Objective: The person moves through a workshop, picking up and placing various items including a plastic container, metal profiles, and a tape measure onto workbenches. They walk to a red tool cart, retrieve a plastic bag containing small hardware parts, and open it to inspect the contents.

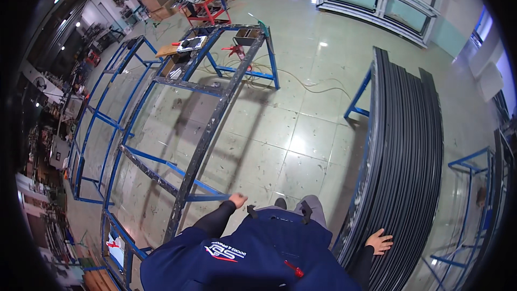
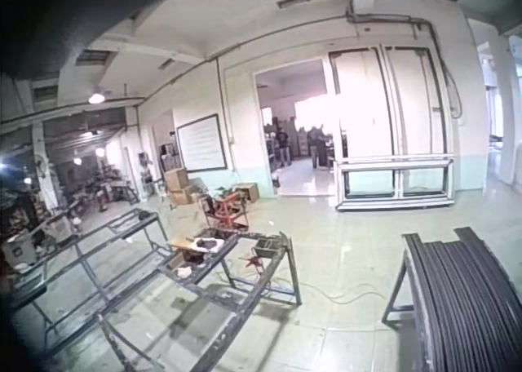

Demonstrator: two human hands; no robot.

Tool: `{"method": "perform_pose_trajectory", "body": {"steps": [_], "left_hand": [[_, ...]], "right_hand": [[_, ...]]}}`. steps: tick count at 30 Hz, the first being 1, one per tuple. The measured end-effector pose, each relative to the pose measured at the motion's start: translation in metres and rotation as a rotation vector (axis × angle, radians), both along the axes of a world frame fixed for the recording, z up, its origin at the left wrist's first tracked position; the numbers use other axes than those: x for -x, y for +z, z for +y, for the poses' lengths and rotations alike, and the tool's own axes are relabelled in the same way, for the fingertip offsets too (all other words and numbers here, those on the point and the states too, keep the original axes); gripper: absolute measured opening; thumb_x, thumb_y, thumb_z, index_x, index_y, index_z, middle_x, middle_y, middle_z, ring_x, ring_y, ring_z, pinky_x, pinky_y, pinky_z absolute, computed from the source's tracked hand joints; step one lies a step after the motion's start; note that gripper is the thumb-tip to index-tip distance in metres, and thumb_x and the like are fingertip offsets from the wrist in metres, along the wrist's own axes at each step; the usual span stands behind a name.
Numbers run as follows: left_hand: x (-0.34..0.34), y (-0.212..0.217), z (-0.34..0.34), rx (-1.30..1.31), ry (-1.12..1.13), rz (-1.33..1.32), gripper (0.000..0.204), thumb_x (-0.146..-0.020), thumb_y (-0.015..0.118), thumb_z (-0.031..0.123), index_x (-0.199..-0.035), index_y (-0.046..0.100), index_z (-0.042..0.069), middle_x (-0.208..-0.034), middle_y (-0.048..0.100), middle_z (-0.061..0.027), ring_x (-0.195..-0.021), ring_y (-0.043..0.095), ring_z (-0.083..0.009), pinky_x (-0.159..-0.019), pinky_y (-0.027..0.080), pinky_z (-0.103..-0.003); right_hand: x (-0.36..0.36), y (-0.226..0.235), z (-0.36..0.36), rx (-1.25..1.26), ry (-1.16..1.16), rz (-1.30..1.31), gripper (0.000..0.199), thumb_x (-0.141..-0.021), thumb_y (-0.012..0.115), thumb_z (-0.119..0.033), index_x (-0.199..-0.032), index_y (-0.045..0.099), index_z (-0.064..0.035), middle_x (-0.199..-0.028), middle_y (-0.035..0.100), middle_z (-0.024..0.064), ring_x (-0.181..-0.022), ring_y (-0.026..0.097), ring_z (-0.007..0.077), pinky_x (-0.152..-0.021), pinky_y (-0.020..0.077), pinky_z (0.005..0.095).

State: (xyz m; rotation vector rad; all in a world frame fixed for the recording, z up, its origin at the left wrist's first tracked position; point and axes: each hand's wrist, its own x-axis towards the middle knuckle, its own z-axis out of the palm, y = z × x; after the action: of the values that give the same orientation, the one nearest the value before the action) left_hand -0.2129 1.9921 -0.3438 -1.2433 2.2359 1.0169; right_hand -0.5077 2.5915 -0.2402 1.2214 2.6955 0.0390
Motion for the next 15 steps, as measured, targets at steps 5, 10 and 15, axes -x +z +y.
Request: {"method": "perform_pose_trajectory", "body": {"steps": [5, 10, 15], "left_hand": [[0.178, 0.014, -0.06, -0.041, 0.165, 0.191, 0.048, -0.084, 0.063, 0.044, -0.103, 0.07, 0.0, -0.103, 0.069, -0.0233, -0.102, 0.066, -0.0362, -0.091, 0.05, -0.042], [0.321, 0.01, -0.087, -0.119, 0.104, 0.145, 0.049, -0.085, 0.064, 0.044, -0.108, 0.068, 0.001, -0.108, 0.069, -0.0209, -0.105, 0.065, -0.0345, -0.095, 0.049, -0.04], [0.436, 0.026, -0.109, -0.109, 0.216, 0.208, 0.052, -0.085, 0.064, 0.045, -0.108, 0.067, -0.001, -0.104, 0.07, -0.0204, -0.102, 0.066, -0.0329, -0.093, 0.05, -0.039]], "right_hand": [[0.108, 0.017, -0.082, -0.042, 0.094, 0.042, 0.066, -0.096, 0.026, -0.07, -0.149, 0.039, -0.0323, -0.162, 0.016, 0.0106, -0.149, 0.016, 0.0331, -0.117, 0.0254, 0.0499], [0.231, 0.019, -0.145, -0.19, 0.285, 0.309, 0.054, -0.098, 0.042, -0.058, -0.122, 0.068, -0.0175, -0.142, 0.046, 0.008, -0.128, 0.046, 0.0272, -0.103, 0.0413, 0.0449], [0.372, 0.027, -0.204, -0.064, 0.364, 0.272, 0.051, -0.097, 0.046, -0.052, -0.122, 0.067, -0.013, -0.127, 0.056, 0.0136, -0.115, 0.055, 0.0317, -0.095, 0.0455, 0.0461]]}}
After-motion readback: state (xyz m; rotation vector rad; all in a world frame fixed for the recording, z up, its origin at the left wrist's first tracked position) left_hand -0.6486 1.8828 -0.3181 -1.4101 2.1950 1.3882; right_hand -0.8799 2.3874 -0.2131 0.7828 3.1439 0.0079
